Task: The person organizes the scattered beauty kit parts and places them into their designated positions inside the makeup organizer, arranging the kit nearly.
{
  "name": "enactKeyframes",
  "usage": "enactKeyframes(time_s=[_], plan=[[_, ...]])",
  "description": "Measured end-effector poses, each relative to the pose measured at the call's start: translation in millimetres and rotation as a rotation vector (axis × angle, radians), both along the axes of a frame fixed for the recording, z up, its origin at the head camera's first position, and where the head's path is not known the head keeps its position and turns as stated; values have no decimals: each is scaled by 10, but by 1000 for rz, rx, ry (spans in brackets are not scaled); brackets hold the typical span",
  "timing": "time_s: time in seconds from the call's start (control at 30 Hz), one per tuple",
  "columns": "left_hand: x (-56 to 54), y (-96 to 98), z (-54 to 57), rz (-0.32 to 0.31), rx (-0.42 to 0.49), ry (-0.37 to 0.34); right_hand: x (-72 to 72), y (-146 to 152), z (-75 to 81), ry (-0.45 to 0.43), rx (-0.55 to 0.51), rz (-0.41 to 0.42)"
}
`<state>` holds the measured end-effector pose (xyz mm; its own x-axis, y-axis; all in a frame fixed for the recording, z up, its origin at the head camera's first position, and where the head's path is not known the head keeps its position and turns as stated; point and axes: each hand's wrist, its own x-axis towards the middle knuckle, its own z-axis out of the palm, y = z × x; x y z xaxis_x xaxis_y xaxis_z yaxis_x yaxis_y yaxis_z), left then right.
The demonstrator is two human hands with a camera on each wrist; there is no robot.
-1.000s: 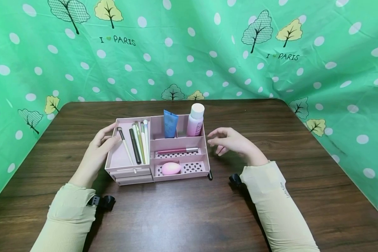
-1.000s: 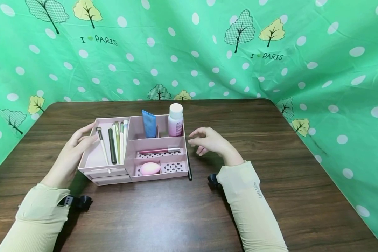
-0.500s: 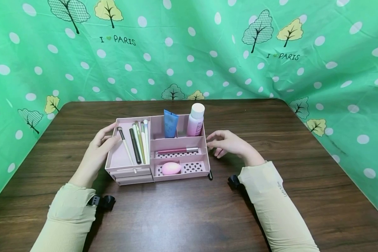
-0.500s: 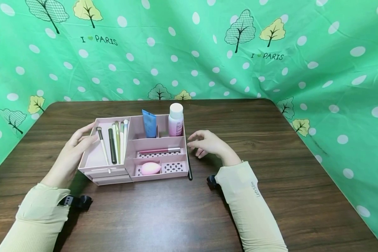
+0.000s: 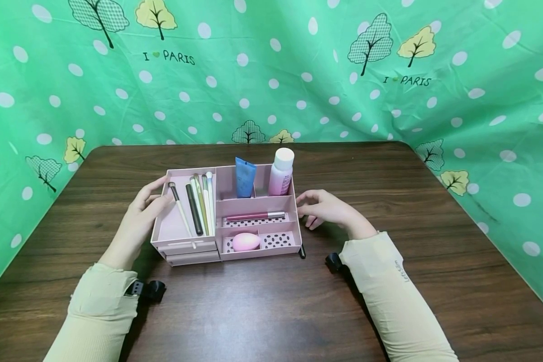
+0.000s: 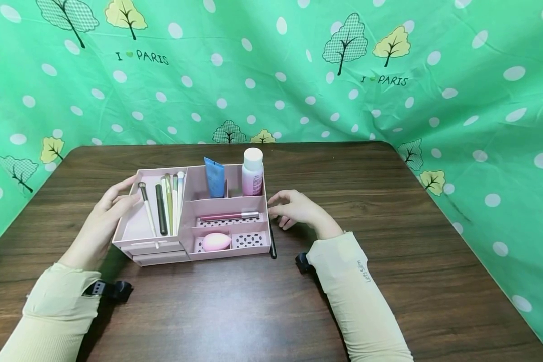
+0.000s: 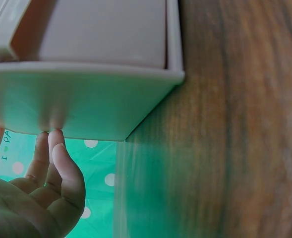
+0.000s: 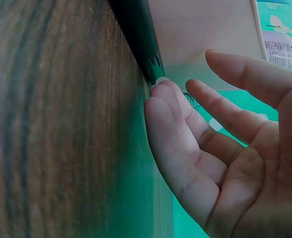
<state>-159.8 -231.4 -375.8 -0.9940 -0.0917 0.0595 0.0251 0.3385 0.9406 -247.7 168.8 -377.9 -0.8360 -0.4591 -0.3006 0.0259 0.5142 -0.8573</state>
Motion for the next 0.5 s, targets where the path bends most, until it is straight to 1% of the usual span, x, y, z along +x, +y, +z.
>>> enactKeyframes(time_s=[0.2,0.4,0.5], plan=[[-2,3,2,2,-5,0,6,-23,-5,6,5,-1],[2,0,-1,-2,-3,-2,25,-45,0,26,23,19],[3,1,-4,-6,3,-1,24,-43,-5,22,22,22]])
